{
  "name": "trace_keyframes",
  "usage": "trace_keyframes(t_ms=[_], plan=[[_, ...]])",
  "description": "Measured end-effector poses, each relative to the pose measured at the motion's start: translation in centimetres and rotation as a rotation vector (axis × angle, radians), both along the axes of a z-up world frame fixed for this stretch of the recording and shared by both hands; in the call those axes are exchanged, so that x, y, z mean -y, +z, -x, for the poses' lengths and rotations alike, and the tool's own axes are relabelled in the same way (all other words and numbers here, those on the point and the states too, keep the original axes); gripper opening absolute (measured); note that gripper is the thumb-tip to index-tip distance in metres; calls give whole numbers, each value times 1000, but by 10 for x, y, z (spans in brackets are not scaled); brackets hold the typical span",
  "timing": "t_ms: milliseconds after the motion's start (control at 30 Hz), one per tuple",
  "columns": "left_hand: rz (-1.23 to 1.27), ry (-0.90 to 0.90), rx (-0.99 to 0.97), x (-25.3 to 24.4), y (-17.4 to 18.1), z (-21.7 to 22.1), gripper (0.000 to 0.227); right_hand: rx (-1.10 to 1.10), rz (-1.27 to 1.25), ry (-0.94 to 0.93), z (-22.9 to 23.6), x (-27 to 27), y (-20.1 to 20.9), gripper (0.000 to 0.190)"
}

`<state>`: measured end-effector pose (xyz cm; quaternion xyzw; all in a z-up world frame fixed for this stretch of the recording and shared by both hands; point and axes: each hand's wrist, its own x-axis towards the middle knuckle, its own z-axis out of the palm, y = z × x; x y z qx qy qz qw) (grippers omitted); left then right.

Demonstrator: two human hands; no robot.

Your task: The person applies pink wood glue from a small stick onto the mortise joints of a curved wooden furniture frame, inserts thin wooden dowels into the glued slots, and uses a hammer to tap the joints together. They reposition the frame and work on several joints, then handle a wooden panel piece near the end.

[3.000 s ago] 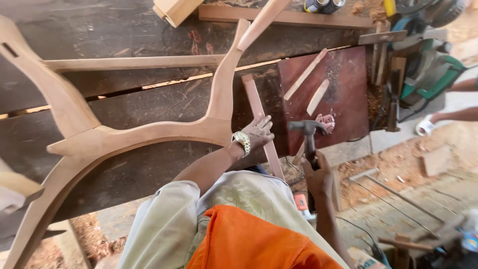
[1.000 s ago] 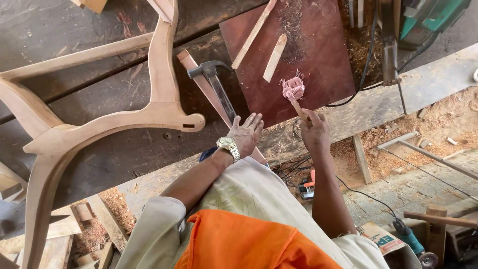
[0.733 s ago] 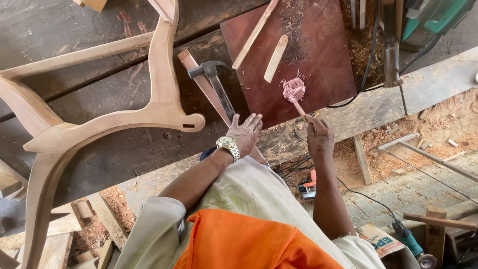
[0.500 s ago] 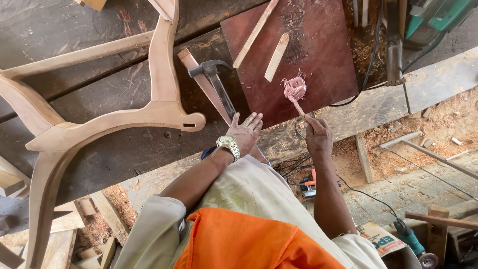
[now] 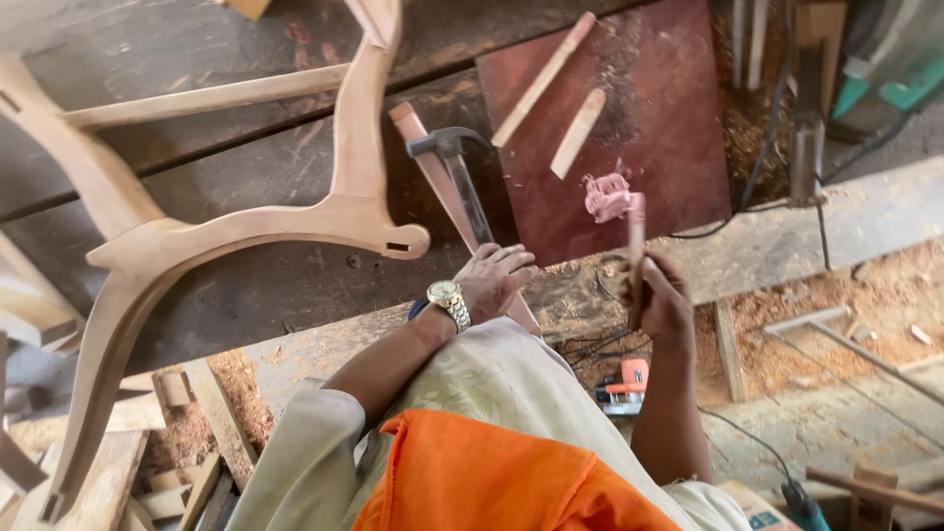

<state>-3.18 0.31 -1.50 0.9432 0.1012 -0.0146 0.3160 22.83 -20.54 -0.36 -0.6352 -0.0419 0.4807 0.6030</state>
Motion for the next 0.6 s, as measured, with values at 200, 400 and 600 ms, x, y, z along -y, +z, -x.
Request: trace_keyframes(t_ms=[200, 400, 600], plan=[[175, 284, 196, -12, 20, 53, 37, -311, -434, -129, -18, -17, -23, 26], [122, 662, 218, -33, 43, 117, 25, -360, -576, 232, 18, -126, 11, 26], [7, 931, 315, -61, 47, 203, 28, -525, -628, 538, 111, -249, 22, 20]])
